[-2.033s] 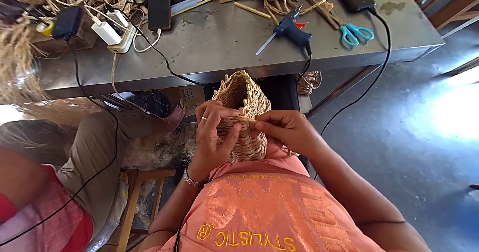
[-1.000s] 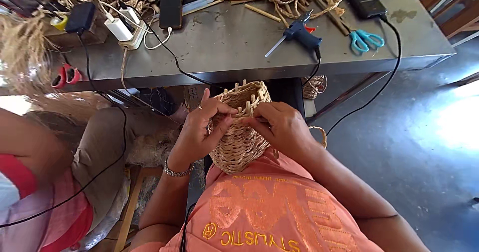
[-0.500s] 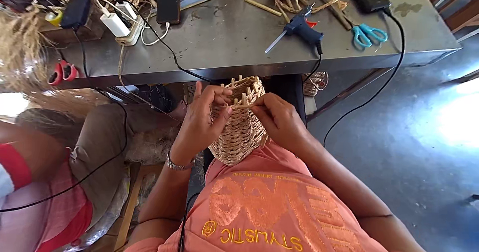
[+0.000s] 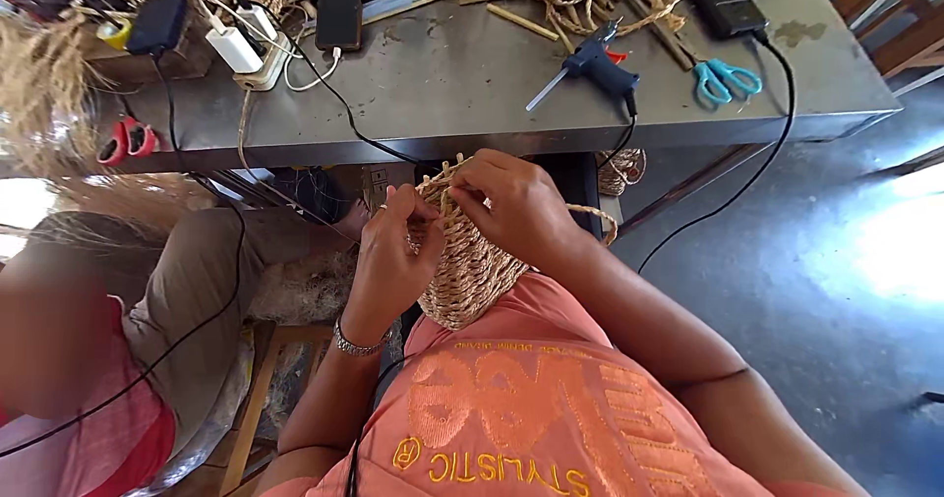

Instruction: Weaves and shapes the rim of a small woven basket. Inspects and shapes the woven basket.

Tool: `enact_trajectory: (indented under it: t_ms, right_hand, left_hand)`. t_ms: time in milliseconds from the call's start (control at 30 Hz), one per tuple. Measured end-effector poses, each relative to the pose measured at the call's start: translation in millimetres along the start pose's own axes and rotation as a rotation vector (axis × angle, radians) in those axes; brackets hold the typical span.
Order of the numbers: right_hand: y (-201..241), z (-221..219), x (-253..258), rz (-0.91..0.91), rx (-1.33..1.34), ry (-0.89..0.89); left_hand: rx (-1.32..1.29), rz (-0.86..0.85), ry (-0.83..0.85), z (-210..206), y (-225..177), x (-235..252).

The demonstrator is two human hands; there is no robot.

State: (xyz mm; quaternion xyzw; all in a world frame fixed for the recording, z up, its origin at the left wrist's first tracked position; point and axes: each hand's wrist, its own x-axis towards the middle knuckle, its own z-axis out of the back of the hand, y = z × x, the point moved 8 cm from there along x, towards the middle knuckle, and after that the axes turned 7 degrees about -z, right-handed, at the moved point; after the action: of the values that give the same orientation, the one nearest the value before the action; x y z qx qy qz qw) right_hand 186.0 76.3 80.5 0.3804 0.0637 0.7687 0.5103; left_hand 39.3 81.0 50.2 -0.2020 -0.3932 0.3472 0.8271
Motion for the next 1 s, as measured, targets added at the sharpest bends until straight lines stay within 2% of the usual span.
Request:
enact_trajectory:
  t_ms: [133, 333, 600, 700, 800, 1000]
  right_hand:
    - [4, -11, 3, -0.022, -0.109, 0.1]
    - [14, 5, -27, 0.049, -0.136, -0.03]
    - [-7, 5, -34, -0.155, -0.002, 0.026]
    - [-15, -2, -25, -0.238, 0.037, 0.137]
    - [-22, -11, -20, -0.288, 0.045, 0.155]
    - [-13, -15, -10, -0.259, -0.061, 0.1]
  left_hand:
    - [0.007, -0.028, -0.003, -2, -2, -1]
    - [-0.02, -0.077, -0.011, -6, -1, -4]
    - [-0.006, -0.138, -0.016, -13, -9, -5]
    - [0.032, -0.118, -0.063, -9, -6, -5]
    - [0.086, -0.077, -0.062, -11, -2, -7]
    - [0.142, -0.067, -0.075, -5, 0, -5]
